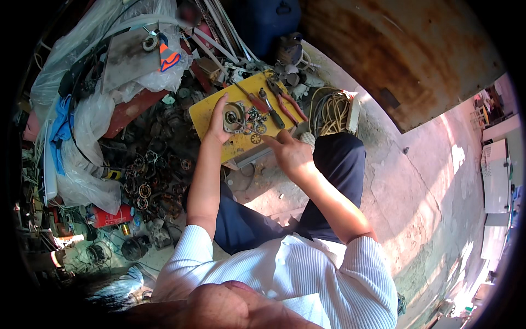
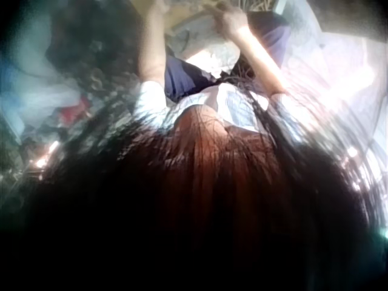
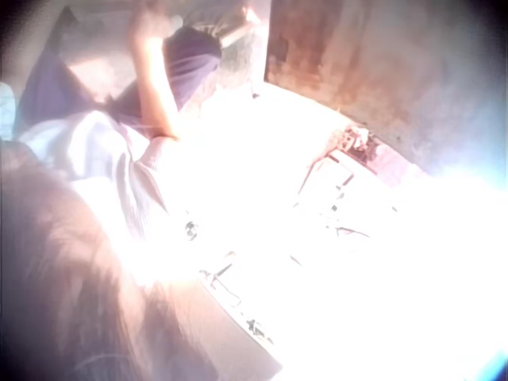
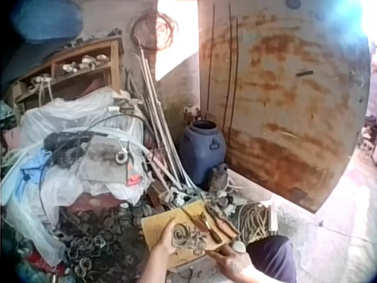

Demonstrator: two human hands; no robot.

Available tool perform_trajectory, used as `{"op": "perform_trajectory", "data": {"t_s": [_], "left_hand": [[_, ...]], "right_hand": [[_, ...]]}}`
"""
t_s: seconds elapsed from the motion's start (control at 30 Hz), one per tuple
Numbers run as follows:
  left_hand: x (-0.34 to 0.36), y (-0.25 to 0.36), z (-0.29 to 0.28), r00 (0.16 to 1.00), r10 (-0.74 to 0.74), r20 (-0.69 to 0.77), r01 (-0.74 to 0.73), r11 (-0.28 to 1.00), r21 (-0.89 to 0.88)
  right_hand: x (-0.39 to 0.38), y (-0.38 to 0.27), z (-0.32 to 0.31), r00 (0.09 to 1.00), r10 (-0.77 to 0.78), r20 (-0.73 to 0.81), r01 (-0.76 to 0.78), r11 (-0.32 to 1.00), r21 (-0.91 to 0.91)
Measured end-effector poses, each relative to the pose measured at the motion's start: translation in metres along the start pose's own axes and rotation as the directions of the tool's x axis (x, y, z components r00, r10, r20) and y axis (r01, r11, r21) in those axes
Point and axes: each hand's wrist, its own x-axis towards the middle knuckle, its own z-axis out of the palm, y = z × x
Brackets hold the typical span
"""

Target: The person removes internal components from a metal housing by hand and with a screwdriver, then wipes the parts with a cloth.

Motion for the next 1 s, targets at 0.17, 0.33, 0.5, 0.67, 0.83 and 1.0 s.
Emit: {"op": "perform_trajectory", "data": {"t_s": [0.17,0.33,0.5,0.67,0.83,1.0], "left_hand": [[-0.001,0.001,0.008,0.995,-0.005,-0.103,-0.020,0.969,-0.245],[-0.003,-0.008,0.020,0.990,-0.013,-0.140,-0.028,0.958,-0.287],[0.008,-0.005,0.010,0.983,0.020,-0.182,-0.073,0.953,-0.293],[0.024,-0.014,0.008,0.965,0.062,-0.253,-0.140,0.941,-0.307],[0.026,-0.016,0.010,0.960,0.094,-0.262,-0.182,0.924,-0.335],[0.011,-0.008,0.018,0.990,0.082,-0.119,-0.115,0.946,-0.303]], "right_hand": [[0.000,-0.008,0.014,0.996,0.030,-0.087,-0.028,0.999,0.018],[0.003,-0.016,0.023,0.986,0.078,-0.146,-0.060,0.991,0.120],[0.005,-0.013,0.023,0.982,0.134,-0.137,-0.103,0.972,0.211],[0.007,-0.004,0.020,0.961,0.273,-0.042,-0.247,0.916,0.316],[-0.004,0.008,0.019,0.935,0.353,-0.011,-0.321,0.863,0.391],[-0.014,0.020,0.006,0.874,0.461,0.152,-0.454,0.665,0.593]]}}
